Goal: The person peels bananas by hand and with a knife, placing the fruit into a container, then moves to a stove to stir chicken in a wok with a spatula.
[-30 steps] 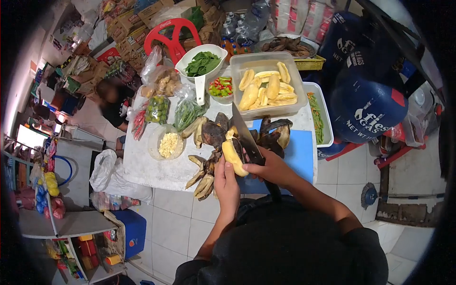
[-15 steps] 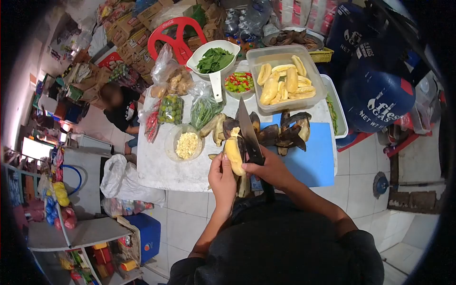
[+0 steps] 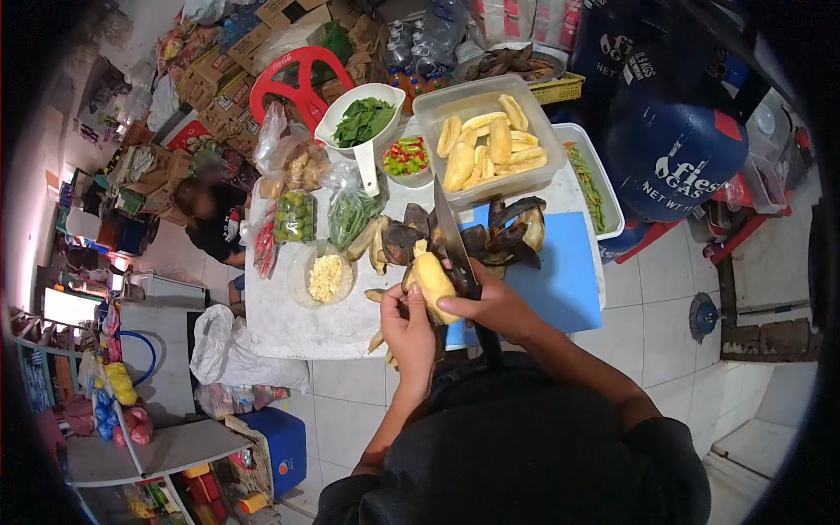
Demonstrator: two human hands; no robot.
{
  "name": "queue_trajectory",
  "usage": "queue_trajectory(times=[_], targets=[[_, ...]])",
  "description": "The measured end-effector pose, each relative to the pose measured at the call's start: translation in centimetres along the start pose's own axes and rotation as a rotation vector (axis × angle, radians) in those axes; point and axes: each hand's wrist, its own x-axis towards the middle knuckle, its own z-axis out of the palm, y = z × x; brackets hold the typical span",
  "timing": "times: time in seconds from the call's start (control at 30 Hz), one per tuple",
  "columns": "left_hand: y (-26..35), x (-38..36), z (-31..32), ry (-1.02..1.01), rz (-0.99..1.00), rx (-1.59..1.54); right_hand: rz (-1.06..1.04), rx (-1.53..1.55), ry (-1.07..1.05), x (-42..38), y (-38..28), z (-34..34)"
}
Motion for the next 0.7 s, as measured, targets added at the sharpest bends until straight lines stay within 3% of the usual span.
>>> queue_trajectory(times=[0.07, 0.13, 0.2, 0.23, 0.3, 0.33, 0.4, 0.63, 0.7], targets=[[0.1, -0.7, 0.8, 0.01, 0.051, 0.059, -0.232, 0.0, -0.052, -0.4, 0.0, -0.6], [0.7, -1.6, 1.9, -0.044, -0.007, -0.079, -0.23, 0.063, -0.08, 0.1, 0.9, -1.4], [0.4, -2.2, 2.5, -0.051, -0.018, -0.112, -0.363, 0.034, -0.035, -0.1, 0.9, -2.3], [0.4, -2.4, 2.9, -0.066, -0.101, -0.279, -0.361, 0.026, -0.046, -0.4, 0.4, -2.8], [0.6, -3.0, 3.4, -0.124, -0.231, -0.517, -0.085, 0.052, -0.08, -1.2, -0.8, -4.2], [0.7, -3.2, 3.6, -0.109, -0.229, -0.524, -0.078, 0.043, -0.093, -1.2, -0.7, -4.8], [0.7, -3.5, 4.1, -0.182, -0.335, -0.696, 0.124, 0.285, -0.155, -0.9, -0.1, -5.9], [0.5, -4.1, 5.0, -0.213, -0.353, -0.923, 0.15, 0.541, -0.274, -0.5, 1.0, -7.2], [0.6, -3.8, 4.5, -0.19, -0.329, -0.888, 0.152, 0.755, -0.316, -0.3, 0.9, -6.7]])
